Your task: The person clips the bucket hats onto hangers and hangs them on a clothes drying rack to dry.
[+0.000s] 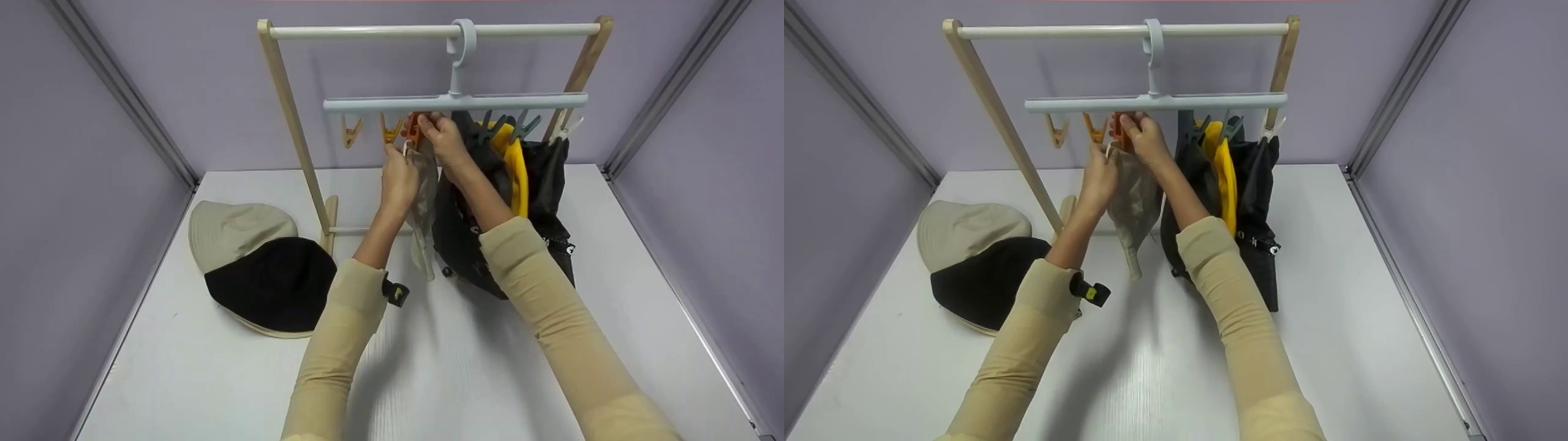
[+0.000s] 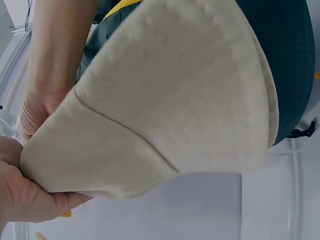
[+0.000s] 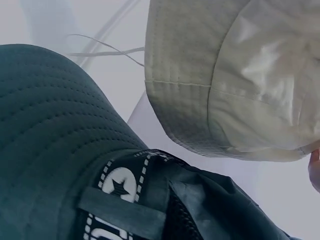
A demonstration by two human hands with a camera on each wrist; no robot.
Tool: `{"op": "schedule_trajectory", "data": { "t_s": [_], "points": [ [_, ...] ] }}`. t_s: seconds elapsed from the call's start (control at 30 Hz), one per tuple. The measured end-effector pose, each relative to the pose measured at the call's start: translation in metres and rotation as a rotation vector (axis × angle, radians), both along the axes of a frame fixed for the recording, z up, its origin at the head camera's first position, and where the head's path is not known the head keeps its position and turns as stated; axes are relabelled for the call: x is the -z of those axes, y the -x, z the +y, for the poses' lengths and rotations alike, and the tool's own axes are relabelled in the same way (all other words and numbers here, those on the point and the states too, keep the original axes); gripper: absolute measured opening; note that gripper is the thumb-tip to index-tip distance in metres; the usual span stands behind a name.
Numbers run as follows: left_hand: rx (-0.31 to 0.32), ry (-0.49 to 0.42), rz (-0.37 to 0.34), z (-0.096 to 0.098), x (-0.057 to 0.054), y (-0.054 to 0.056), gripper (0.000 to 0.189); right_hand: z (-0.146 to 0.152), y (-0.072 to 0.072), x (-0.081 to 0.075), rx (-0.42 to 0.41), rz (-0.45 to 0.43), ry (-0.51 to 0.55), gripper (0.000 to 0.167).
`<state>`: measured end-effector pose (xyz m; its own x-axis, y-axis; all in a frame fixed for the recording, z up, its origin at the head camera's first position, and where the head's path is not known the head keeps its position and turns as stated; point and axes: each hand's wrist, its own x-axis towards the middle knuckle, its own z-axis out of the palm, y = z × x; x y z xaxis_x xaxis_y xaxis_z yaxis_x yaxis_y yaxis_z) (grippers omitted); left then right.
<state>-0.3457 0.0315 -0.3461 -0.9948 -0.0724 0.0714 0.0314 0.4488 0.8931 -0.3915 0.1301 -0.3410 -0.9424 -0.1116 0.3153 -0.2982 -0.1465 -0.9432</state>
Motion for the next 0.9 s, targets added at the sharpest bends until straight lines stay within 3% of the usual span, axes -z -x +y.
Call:
{"op": "schedule_trajectory", "data": {
  "t_s": [0.23,0.43,0.57,0.73,0.9],
  "points": [
    [-0.013,-0.017,0.034,0.001,0.003,0.0,0.024,-0.001,-0.004,0.007,-0.022,0.024,0.052,0.032],
    [-0.035,-0.016,0.082,0.0,0.006,0.0,0.03,-0.004,-0.005,0.013,-0.021,0.084,0.023,0.036],
    [-0.052,-0.017,0.112,-0.001,0.007,-0.001,0.025,-0.005,-0.007,0.016,-0.014,0.122,0.004,0.037],
    [-0.061,-0.042,0.107,0.0,0.009,-0.002,0.016,-0.005,-0.008,0.017,0.003,0.13,0.008,0.038],
    [-0.049,-0.074,0.123,0.002,0.013,-0.002,0.022,-0.005,-0.007,0.017,0.023,0.138,0.008,0.038]
  ]
}}
